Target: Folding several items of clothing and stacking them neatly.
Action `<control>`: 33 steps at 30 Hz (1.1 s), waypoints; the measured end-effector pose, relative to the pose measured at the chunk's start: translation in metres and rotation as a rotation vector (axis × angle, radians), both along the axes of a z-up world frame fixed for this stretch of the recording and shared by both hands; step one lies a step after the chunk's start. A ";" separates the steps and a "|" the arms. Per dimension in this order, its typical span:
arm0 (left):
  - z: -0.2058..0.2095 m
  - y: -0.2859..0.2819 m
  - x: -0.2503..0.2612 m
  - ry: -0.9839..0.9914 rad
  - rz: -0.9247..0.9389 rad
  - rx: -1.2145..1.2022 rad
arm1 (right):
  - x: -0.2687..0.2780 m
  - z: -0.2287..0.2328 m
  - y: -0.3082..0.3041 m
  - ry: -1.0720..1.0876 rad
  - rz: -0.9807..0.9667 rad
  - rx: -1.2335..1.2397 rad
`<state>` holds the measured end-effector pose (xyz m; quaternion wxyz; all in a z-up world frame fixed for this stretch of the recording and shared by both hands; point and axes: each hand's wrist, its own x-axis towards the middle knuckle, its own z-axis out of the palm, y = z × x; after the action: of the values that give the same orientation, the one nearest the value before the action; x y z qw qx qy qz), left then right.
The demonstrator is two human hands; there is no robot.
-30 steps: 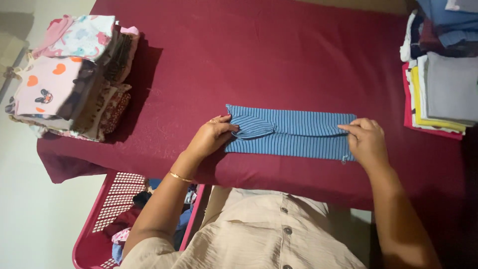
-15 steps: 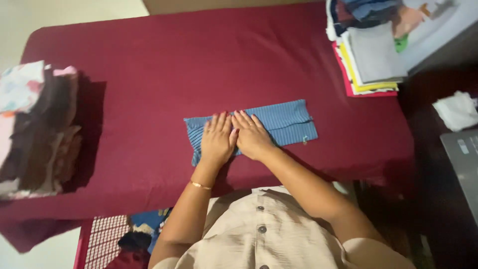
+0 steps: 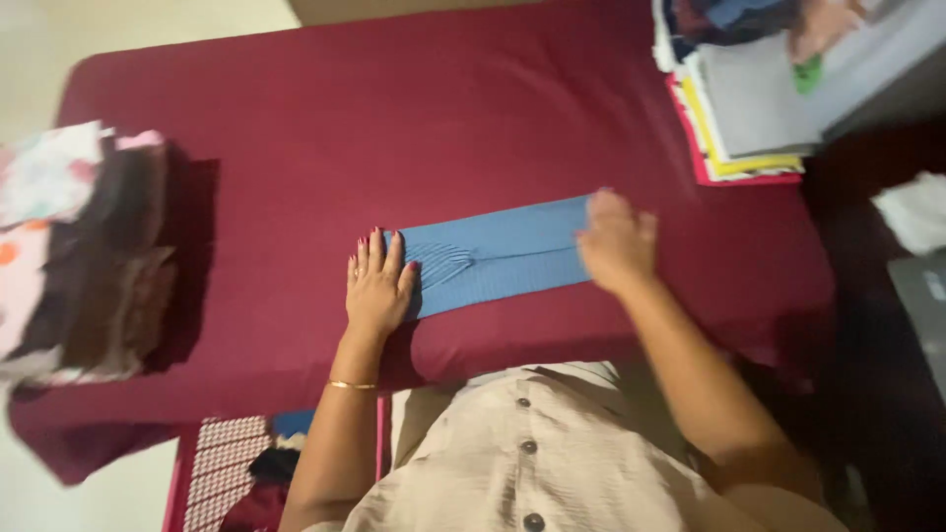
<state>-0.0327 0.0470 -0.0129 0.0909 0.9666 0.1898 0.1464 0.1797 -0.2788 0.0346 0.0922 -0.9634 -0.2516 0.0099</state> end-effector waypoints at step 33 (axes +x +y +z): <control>0.019 -0.093 0.069 -0.096 -0.200 0.034 | -0.003 -0.020 0.020 0.035 0.099 -0.123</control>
<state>0.0366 -0.0464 0.0063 0.0977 0.9739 0.0855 0.1860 0.1770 -0.2588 0.0150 0.0364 -0.9532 -0.2964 0.0466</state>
